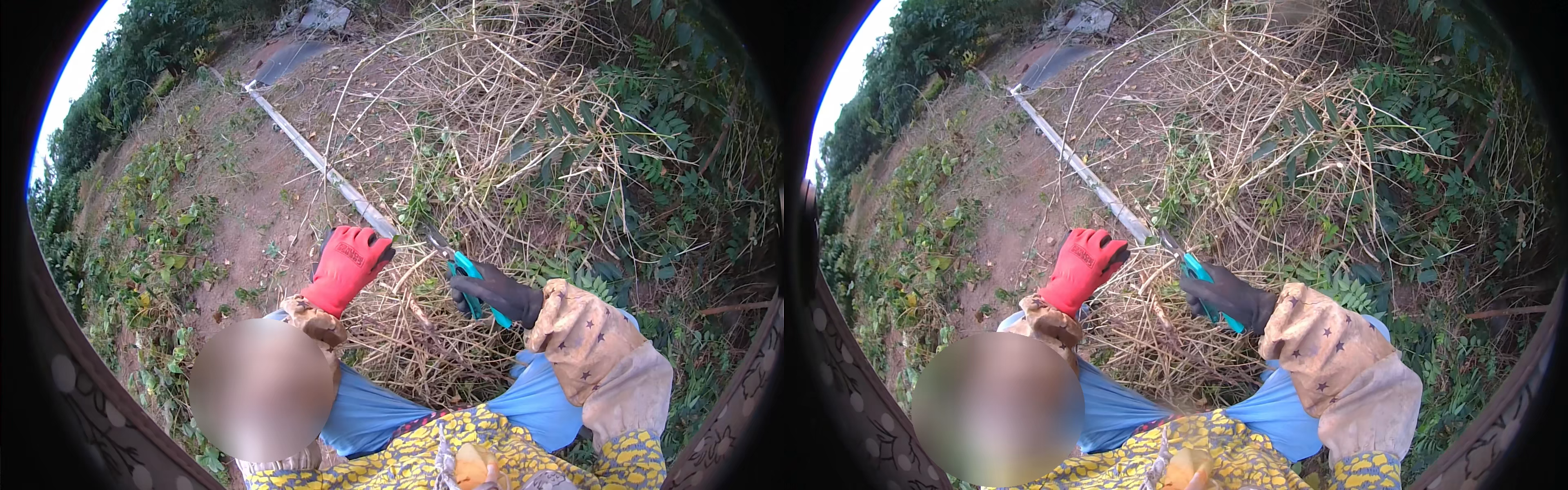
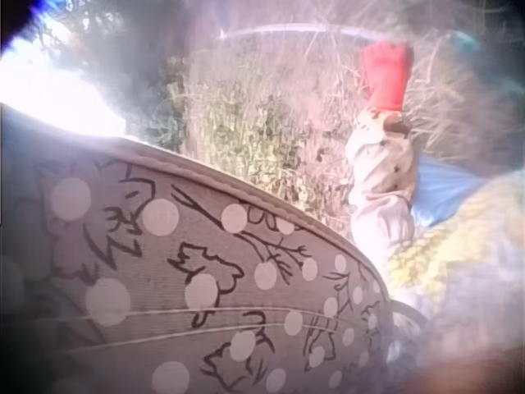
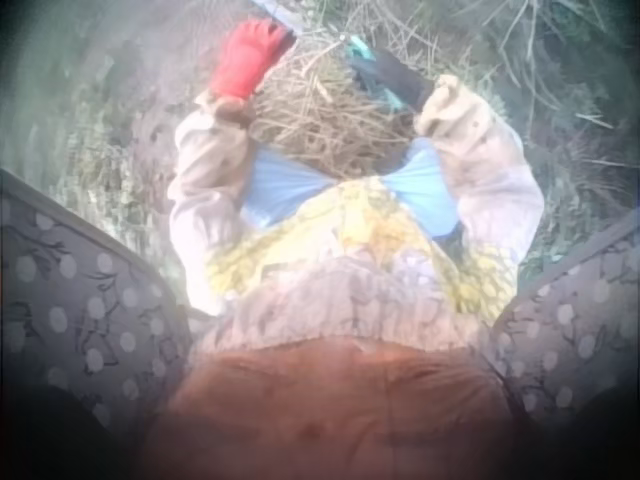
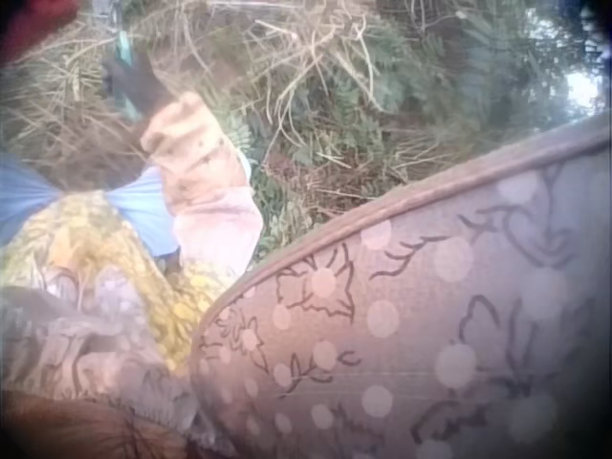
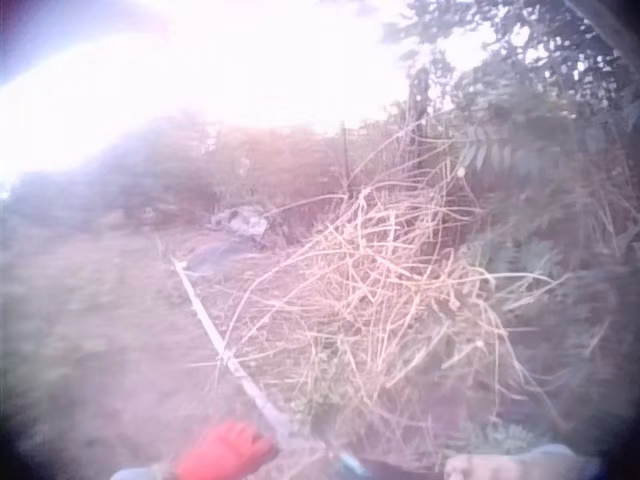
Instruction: The person sits on the ground and uses pruning shears to cut dry branches into smaller pieces. They repeatedly pick up branches, cut them, and drop the pieces onto a growing pile.
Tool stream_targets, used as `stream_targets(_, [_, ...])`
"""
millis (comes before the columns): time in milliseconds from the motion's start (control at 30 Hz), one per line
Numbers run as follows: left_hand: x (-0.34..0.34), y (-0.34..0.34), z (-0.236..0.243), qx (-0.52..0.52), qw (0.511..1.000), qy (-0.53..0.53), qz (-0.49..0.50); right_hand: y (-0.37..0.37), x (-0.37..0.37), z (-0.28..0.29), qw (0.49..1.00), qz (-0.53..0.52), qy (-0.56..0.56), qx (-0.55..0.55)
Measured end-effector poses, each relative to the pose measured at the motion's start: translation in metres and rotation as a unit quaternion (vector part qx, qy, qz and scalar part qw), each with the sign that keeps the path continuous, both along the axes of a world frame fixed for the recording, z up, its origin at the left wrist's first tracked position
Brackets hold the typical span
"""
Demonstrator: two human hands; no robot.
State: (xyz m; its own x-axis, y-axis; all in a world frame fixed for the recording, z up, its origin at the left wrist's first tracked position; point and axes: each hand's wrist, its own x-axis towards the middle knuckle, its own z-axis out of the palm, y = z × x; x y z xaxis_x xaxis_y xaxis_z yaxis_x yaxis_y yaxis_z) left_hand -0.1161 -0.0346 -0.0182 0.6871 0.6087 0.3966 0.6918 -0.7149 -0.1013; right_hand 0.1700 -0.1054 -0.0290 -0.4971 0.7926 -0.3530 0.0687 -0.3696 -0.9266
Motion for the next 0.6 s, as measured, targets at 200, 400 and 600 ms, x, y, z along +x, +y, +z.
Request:
stream_targets(200, [0.021, -0.024, -0.025, 0.003, 0.991, 0.101, -0.086, 0.016, -0.007, 0.026, 0.931, 0.001, -0.234, 0.279])
stream_targets(400, [0.042, -0.038, -0.033, 0.014, 0.977, 0.108, -0.186, 0.021, -0.026, 0.020, 0.901, 0.024, -0.289, 0.322])
stream_targets(600, [0.057, -0.042, -0.050, -0.097, 0.973, 0.039, -0.204, 0.036, -0.049, 0.034, 0.900, 0.042, -0.242, 0.359])
